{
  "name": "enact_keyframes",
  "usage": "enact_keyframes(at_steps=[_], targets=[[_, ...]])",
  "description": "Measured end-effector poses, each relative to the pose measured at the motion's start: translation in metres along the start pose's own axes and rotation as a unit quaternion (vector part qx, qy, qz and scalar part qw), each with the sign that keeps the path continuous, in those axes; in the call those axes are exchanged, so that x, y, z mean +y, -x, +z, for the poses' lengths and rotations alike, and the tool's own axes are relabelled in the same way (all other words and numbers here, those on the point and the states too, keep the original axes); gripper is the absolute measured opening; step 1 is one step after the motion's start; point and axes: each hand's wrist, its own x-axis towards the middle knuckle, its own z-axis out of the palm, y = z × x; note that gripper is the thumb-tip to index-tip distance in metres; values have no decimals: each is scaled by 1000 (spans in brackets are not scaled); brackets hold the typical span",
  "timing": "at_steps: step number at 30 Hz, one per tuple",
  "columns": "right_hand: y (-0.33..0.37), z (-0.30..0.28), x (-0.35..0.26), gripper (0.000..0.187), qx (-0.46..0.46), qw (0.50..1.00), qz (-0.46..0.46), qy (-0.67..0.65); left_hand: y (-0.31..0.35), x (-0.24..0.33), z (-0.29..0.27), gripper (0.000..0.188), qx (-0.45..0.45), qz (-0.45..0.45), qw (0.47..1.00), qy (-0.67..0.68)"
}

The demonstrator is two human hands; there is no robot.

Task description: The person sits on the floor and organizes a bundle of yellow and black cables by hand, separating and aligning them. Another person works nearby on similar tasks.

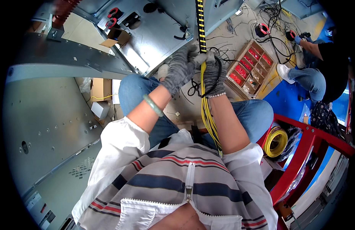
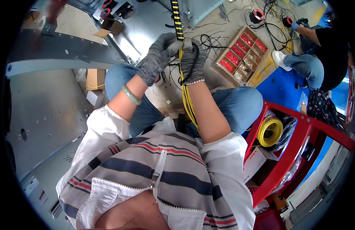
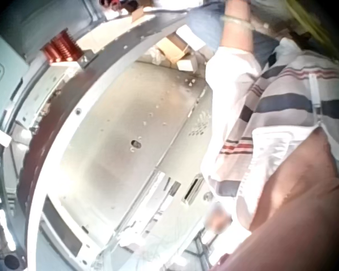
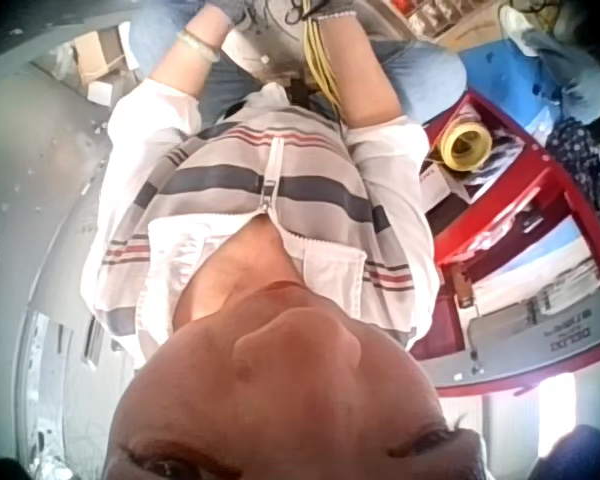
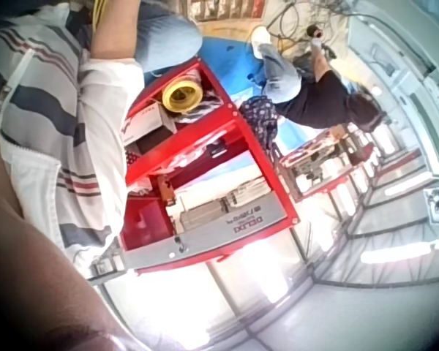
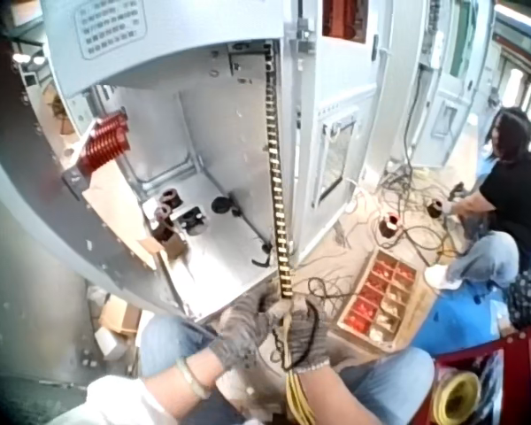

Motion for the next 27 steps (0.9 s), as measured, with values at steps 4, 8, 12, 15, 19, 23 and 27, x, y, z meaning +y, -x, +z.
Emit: enact_keyframes(at_steps=[4,8,12,15,19,23,27], targets=[[0,-4,-8,19,65,988,-93,105,-17,-6,18,25,-15,-74,985,154],[-3,-45,-103,27,29,991,8,134,-23,-8,16,21,54,-101,975,190],[-10,-186,-274,28,-114,978,-118,-132,-38,-13,-3,22,88,-129,979,132],[18,-212,-364,31,-29,960,-275,-29,-42,-8,-10,20,90,-131,986,53],[20,-222,-380,37,93,922,-338,162,-50,-18,-4,18,129,8,973,-191],[-5,-223,-290,35,77,913,-44,398,-61,-49,3,15,132,13,979,-153],[-16,-199,-193,24,-117,784,-50,608,-34,-9,-14,13,38,52,977,-204]])
